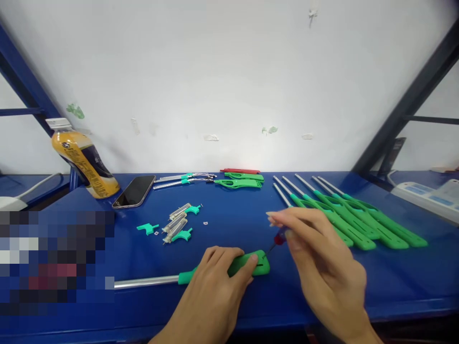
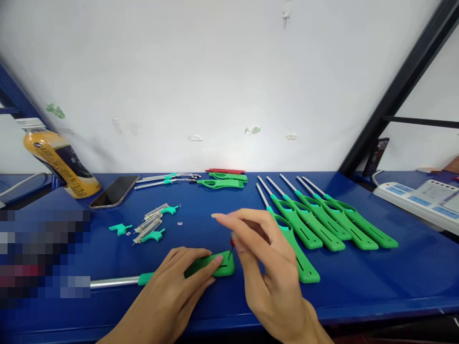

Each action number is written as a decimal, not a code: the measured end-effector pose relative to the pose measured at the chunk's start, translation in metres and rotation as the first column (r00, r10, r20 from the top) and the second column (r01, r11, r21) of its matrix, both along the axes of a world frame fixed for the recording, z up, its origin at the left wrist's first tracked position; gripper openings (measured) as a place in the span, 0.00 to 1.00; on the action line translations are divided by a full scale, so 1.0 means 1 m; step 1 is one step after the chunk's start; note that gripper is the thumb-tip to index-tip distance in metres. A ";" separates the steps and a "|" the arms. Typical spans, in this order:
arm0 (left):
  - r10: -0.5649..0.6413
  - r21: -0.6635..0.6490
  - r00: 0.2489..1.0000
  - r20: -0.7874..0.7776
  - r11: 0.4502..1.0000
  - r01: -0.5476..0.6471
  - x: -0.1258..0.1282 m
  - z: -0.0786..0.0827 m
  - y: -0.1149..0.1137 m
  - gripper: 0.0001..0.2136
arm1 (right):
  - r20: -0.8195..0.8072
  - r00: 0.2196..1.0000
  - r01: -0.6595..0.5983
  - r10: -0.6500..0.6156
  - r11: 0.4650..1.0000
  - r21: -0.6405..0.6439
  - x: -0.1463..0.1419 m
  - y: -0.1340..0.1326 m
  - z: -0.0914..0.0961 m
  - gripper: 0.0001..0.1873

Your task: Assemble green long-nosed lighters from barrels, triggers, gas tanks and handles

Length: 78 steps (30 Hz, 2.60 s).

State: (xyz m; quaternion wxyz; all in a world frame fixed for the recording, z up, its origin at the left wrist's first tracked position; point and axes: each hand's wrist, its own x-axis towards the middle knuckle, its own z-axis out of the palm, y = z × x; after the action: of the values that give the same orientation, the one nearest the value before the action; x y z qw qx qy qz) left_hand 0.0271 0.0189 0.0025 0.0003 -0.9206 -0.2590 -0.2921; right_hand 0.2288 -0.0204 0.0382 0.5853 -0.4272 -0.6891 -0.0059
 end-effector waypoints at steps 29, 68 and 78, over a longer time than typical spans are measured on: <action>0.005 0.028 1.000 -0.025 1.000 -0.005 -0.003 -0.004 0.000 0.18 | 0.046 0.991 -0.113 0.122 0.980 -0.164 0.008 -0.002 0.014 0.25; -0.010 0.072 1.000 -0.022 0.997 0.011 -0.003 -0.003 0.000 0.17 | 0.038 0.997 -0.065 0.072 0.984 -0.167 0.006 -0.003 0.015 0.25; -0.022 0.173 1.000 -0.013 0.985 0.024 -0.004 -0.009 0.008 0.15 | 0.056 0.998 0.003 0.002 0.995 -0.097 0.004 0.002 0.011 0.22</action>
State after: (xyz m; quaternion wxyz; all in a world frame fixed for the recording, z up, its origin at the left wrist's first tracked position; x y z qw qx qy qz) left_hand 0.0233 0.0268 -0.0061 0.0782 -0.9217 -0.2220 -0.3082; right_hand 0.2332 -0.0183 0.0490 0.5443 -0.4550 -0.7046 0.0154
